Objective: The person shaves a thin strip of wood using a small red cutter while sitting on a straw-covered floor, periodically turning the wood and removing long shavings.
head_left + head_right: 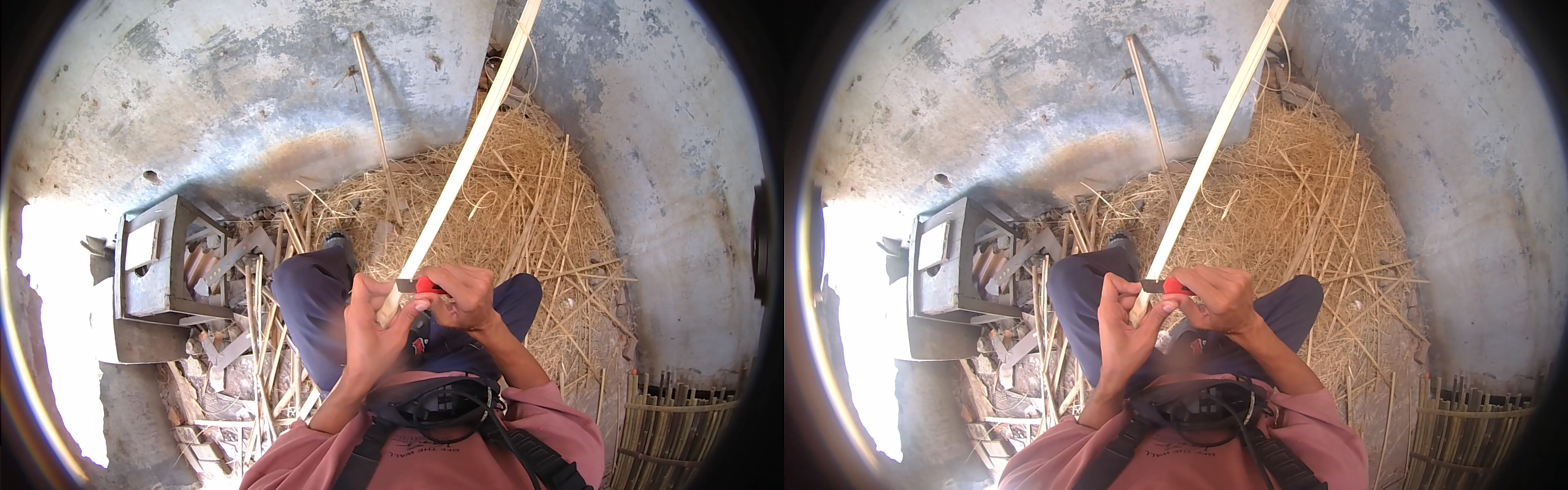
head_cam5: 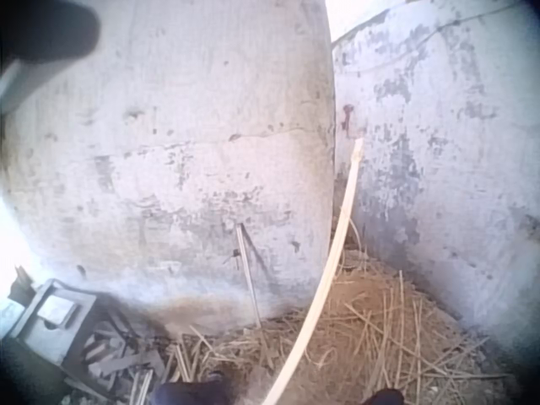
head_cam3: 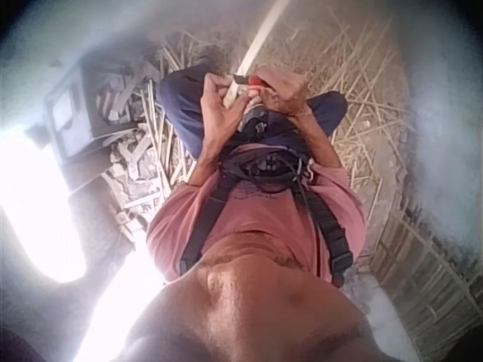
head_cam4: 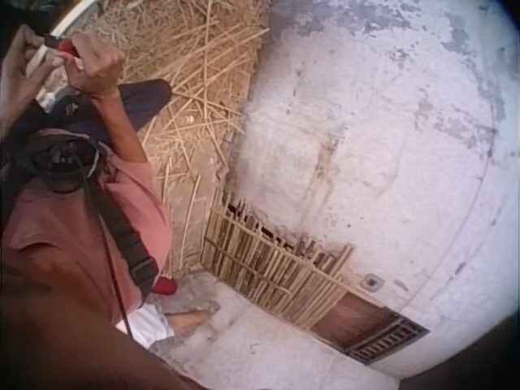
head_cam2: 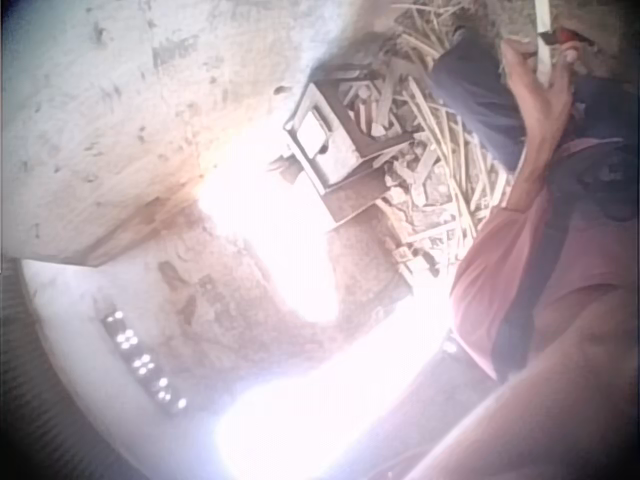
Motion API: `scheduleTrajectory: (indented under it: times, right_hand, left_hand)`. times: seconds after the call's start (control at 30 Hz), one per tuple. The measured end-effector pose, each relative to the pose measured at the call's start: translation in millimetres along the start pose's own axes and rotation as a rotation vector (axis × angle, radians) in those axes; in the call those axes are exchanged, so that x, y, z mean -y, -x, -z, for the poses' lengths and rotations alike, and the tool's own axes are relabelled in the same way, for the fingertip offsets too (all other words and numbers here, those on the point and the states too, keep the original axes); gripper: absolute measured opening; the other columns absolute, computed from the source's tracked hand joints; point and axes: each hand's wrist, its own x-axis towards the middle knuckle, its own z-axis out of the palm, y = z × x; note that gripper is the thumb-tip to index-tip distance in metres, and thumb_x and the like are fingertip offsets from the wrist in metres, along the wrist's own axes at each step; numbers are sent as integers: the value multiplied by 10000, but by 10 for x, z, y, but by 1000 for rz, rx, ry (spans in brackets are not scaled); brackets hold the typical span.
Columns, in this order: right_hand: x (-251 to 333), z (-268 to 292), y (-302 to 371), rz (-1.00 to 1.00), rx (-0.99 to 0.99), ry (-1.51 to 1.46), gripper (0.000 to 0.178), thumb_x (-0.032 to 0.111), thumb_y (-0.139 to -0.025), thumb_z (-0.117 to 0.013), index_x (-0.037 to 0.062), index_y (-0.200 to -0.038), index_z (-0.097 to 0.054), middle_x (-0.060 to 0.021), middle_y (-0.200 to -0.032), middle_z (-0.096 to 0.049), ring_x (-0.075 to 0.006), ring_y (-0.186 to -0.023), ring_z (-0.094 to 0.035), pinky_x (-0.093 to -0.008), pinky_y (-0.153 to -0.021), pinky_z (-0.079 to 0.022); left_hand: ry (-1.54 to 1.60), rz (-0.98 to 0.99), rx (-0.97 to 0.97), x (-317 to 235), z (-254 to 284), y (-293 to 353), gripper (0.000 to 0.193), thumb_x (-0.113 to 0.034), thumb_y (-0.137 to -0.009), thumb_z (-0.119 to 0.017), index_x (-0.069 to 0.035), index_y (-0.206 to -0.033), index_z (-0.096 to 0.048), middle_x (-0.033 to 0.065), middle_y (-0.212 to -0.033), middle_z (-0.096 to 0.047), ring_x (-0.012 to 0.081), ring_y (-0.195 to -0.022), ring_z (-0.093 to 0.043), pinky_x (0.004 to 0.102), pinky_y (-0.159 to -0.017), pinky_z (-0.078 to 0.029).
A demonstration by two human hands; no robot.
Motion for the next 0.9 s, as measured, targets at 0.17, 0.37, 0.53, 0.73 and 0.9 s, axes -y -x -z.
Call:
scheduleTrajectory:
  times: [0.17, 0.37, 0.53, 0.73, 0.9]
  right_hand:
    - [-19, -26, 26, -5, -17, 30, 216, 286, -878, -769, 101, -988, -750, -11, -711, -652, -203, -542, -630, -334, -492, -481]
    - [-7, 0, 1, 5, -2, 57, 230, 316, -904, -768, 107, -998, -754, -6, -709, -650, -195, -540, -628, -329, -490, -481]
    - [-10, -1, -40, 23, 0, 58, 249, 340, -921, -770, 109, -1010, -753, 0, -713, -655, -193, -549, -636, -329, -498, -488]
    - [-22, 9, -60, 32, -7, 61, 265, 354, -906, -789, 113, -1012, -754, 3, -714, -658, -192, -549, -638, -328, -499, -488]
    - [-36, -16, -63, 8, -18, 50, 271, 363, -904, -796, 111, -998, -758, 2, -698, -644, -192, -532, -627, -334, -488, -476]
  left_hand:
    - [-4, 10, 25, 39, -3, 3, 405, -34, -959, -798, -44, -1058, -405, 142, -961, -771, 68, -846, -701, 194, -670, -531]
    - [72, -4, -25, 42, -7, 15, 403, -154, -941, -849, -6, -1050, -490, 116, -893, -814, 56, -826, -709, 228, -679, -537]
    - [2, 9, -22, 57, 31, 17, 381, -115, -954, -824, -10, -1058, -472, 114, -880, -782, 58, -801, -685, 222, -663, -530]
    - [-11, 30, -5, 41, 48, 19, 322, -61, -984, -770, -15, -1064, -462, 106, -934, -757, 59, -829, -677, 211, -685, -519]
    - [-39, 33, 5, 20, 79, 20, 276, -44, -1021, -716, -22, -1071, -446, 87, -967, -738, 41, -833, -648, 194, -681, -490]
